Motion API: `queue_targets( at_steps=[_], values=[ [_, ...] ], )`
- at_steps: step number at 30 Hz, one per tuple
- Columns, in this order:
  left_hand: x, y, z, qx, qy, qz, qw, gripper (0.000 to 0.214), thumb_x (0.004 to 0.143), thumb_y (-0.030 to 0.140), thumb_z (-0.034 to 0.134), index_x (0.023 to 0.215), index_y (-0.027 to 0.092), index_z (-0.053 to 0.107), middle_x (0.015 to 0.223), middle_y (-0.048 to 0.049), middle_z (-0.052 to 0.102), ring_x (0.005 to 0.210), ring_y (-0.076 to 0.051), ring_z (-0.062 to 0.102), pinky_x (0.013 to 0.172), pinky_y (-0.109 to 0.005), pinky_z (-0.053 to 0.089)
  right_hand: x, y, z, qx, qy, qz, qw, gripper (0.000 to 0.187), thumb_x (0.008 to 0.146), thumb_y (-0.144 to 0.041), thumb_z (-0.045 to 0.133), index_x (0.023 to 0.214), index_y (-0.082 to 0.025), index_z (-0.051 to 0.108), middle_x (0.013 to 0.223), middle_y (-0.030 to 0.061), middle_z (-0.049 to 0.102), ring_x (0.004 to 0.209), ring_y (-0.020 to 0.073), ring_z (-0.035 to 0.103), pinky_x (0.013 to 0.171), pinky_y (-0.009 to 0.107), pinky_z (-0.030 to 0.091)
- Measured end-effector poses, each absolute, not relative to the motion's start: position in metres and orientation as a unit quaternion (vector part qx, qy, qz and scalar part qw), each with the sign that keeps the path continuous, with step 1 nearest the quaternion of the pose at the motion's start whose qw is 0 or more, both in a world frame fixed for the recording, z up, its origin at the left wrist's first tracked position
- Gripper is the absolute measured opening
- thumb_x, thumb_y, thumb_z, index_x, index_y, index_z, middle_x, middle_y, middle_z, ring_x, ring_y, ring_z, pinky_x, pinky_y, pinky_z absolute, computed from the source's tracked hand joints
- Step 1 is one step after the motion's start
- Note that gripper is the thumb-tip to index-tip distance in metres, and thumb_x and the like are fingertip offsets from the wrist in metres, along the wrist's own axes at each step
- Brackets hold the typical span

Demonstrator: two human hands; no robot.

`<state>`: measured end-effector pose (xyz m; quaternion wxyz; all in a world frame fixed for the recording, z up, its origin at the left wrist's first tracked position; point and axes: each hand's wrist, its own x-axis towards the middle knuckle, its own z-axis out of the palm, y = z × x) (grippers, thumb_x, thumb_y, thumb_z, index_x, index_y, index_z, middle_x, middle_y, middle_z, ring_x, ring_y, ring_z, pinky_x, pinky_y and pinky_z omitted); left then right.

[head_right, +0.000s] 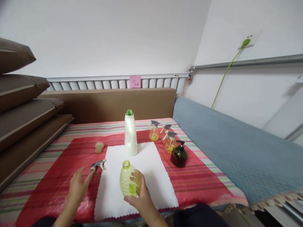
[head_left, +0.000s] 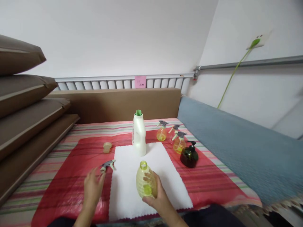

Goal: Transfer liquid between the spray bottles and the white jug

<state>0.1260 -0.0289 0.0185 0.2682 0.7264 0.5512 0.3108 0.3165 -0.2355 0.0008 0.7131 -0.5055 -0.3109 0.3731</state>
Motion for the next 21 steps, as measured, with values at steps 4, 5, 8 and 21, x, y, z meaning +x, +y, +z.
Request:
queue_targets(
  at_steps=[4,5,8,21],
  values=[
    [0.155,-0.099,0.040,0.669,0.329,0.332,0.578,0.055,0.071,0.042,0.063,0.119,0.017,0.050,0.130,-0.0163,0.053,0.121,-0.030,0.049,0.094,-0.041,0.044,0.298,-0.217,0.001,-0.512,-0.374,0.350,0.690,0.084,0.057,-0.027,0.080,0.127,-0.027,0.033,0.127,0.0110,0.051,0.117,0.0290,0.048,0.100,0.044,0.036],
    [0.164,-0.112,0.044,0.673,0.282,0.316,0.606,0.063,0.065,0.036,0.070,0.122,0.019,0.049,0.131,-0.0156,0.052,0.122,-0.031,0.048,0.095,-0.042,0.044,0.291,-0.212,0.001,-0.515,-0.388,0.338,0.685,0.083,0.058,-0.027,0.079,0.127,-0.027,0.033,0.127,0.0120,0.052,0.115,0.0289,0.050,0.098,0.043,0.039],
    [0.182,-0.132,0.041,0.667,0.279,0.361,0.589,0.079,0.050,0.021,0.079,0.123,0.020,0.048,0.127,-0.0152,0.055,0.118,-0.033,0.051,0.099,-0.045,0.041,0.277,-0.204,0.000,-0.523,-0.413,0.318,0.674,0.080,0.063,-0.023,0.076,0.129,-0.025,0.031,0.127,0.0139,0.052,0.111,0.0276,0.054,0.095,0.041,0.043],
    [0.165,-0.078,-0.052,0.638,0.376,0.410,0.532,0.068,0.046,0.041,0.080,0.106,0.024,0.054,0.115,-0.0141,0.063,0.112,-0.040,0.056,0.100,-0.052,0.043,0.404,-0.122,0.072,-0.668,-0.357,0.162,0.633,0.042,0.076,-0.036,0.064,0.113,-0.019,0.054,0.120,0.0096,0.059,0.109,0.0254,0.054,0.096,0.041,0.041]
  ],
)
